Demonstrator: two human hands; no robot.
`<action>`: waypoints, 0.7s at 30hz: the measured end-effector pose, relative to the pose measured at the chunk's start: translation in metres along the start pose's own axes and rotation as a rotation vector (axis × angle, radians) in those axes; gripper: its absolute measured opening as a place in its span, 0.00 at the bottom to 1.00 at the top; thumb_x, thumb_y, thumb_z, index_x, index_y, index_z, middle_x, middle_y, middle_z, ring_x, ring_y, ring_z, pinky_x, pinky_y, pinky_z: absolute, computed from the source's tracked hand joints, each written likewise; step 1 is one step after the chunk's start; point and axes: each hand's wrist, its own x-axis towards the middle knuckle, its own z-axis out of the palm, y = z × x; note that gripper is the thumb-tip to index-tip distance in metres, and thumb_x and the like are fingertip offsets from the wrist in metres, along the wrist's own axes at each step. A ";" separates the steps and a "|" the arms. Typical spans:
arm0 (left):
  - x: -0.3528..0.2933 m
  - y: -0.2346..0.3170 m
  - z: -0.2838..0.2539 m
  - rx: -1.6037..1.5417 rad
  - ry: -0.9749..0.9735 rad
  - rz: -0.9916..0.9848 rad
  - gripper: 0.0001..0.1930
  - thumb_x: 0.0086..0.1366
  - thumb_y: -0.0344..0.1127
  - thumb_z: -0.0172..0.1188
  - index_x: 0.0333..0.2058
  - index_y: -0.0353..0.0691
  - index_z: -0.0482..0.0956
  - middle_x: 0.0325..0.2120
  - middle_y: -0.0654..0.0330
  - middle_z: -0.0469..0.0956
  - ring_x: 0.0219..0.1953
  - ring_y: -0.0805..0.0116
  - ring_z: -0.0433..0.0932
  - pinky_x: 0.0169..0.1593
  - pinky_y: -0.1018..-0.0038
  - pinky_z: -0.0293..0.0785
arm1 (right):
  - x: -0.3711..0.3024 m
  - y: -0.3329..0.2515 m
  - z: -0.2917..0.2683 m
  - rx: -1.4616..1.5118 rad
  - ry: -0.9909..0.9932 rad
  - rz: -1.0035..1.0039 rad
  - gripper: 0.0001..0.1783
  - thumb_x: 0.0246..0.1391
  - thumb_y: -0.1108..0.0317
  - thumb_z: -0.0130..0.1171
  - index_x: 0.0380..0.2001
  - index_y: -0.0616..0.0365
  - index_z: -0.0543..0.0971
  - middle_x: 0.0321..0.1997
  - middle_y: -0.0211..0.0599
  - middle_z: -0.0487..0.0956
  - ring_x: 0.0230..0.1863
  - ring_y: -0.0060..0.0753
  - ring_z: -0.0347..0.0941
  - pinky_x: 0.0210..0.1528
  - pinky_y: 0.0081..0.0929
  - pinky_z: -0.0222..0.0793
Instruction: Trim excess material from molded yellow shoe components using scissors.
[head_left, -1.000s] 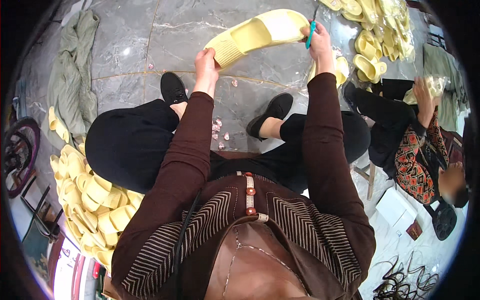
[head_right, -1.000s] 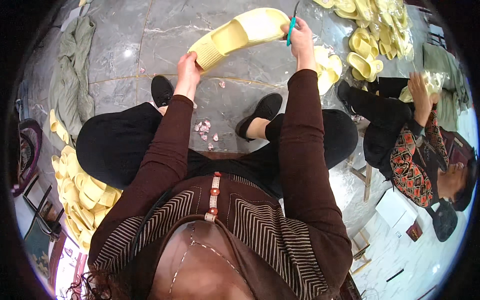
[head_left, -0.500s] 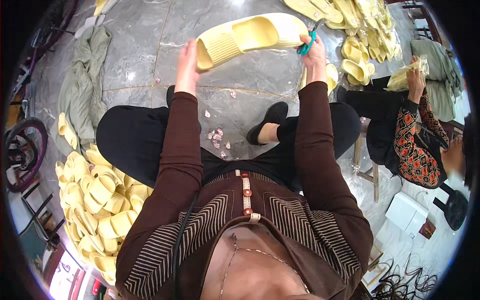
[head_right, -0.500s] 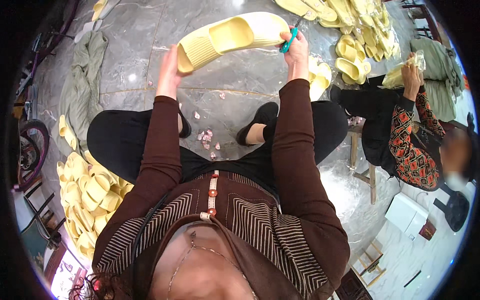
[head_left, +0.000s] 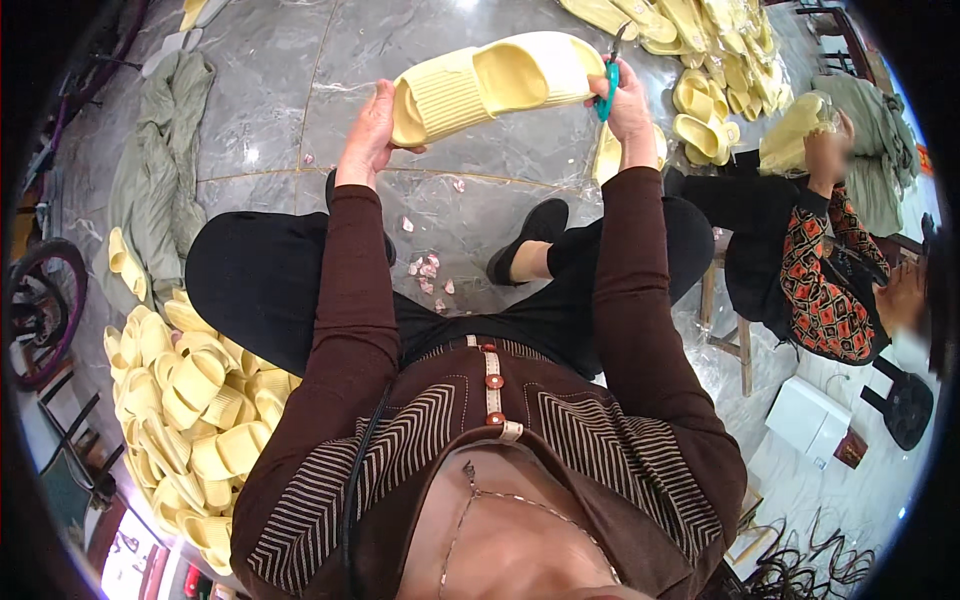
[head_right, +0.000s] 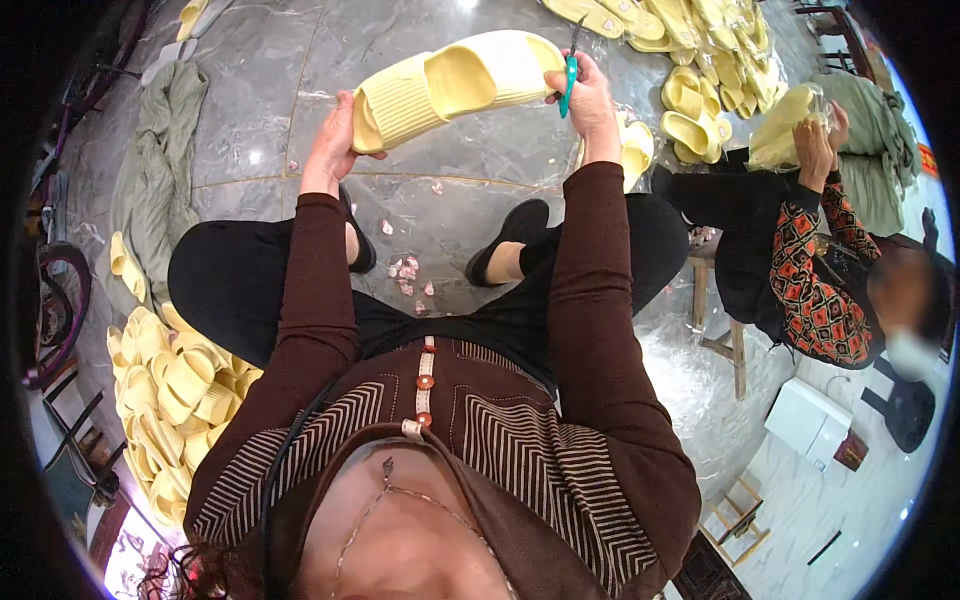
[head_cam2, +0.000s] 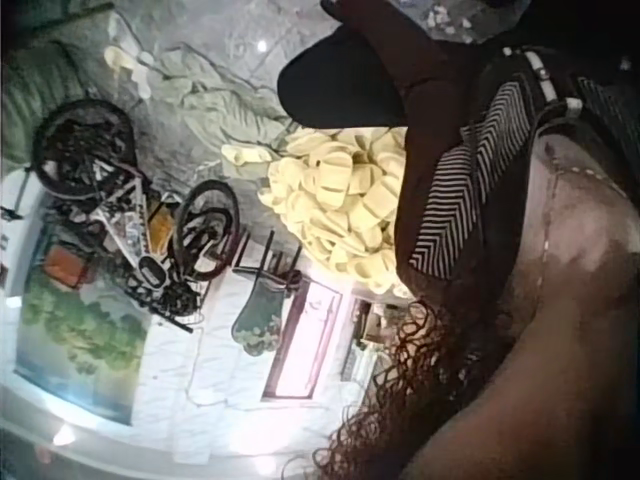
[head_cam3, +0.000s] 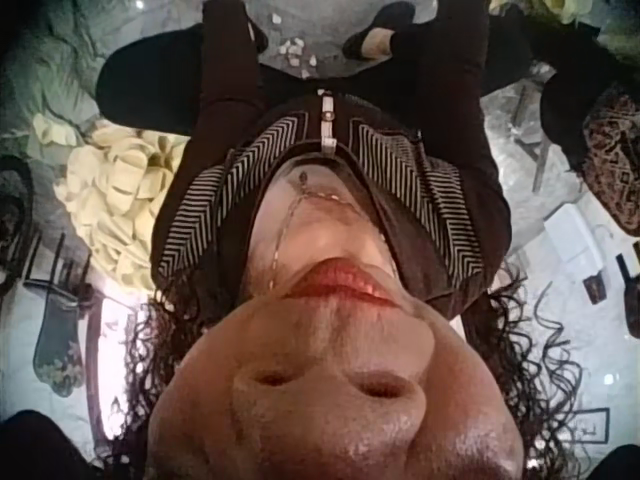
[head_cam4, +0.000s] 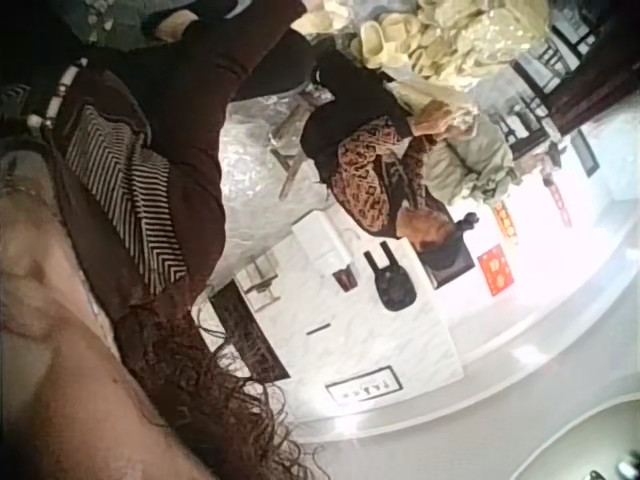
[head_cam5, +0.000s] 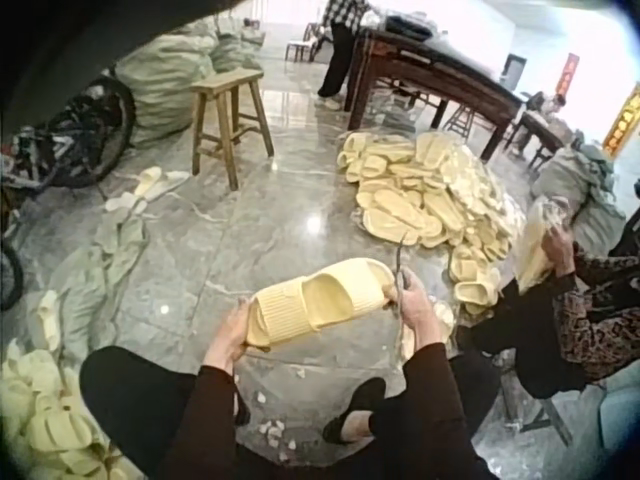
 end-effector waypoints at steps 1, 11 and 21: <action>-0.001 0.000 0.001 0.029 0.005 -0.007 0.31 0.62 0.61 0.32 0.50 0.40 0.63 0.39 0.55 0.74 0.33 0.62 0.77 0.23 0.66 0.77 | -0.001 0.004 0.000 -0.017 -0.004 0.010 0.26 0.37 0.73 0.61 0.44 0.64 0.67 0.30 0.35 0.74 0.24 0.26 0.70 0.22 0.21 0.69; 0.002 -0.010 0.012 -0.019 -0.014 -0.080 0.32 0.58 0.62 0.43 0.49 0.39 0.63 0.36 0.56 0.73 0.30 0.64 0.77 0.19 0.69 0.76 | -0.002 0.024 0.004 -0.081 0.027 0.043 0.25 0.38 0.71 0.61 0.43 0.65 0.69 0.28 0.35 0.74 0.23 0.25 0.70 0.23 0.21 0.68; 0.006 0.155 -0.016 1.003 0.112 0.224 0.20 0.51 0.43 0.56 0.36 0.32 0.73 0.25 0.58 0.73 0.22 0.68 0.74 0.19 0.74 0.69 | 0.006 0.186 0.028 -0.584 0.424 0.153 0.16 0.41 0.65 0.55 0.33 0.63 0.76 0.33 0.56 0.75 0.38 0.57 0.71 0.41 0.41 0.66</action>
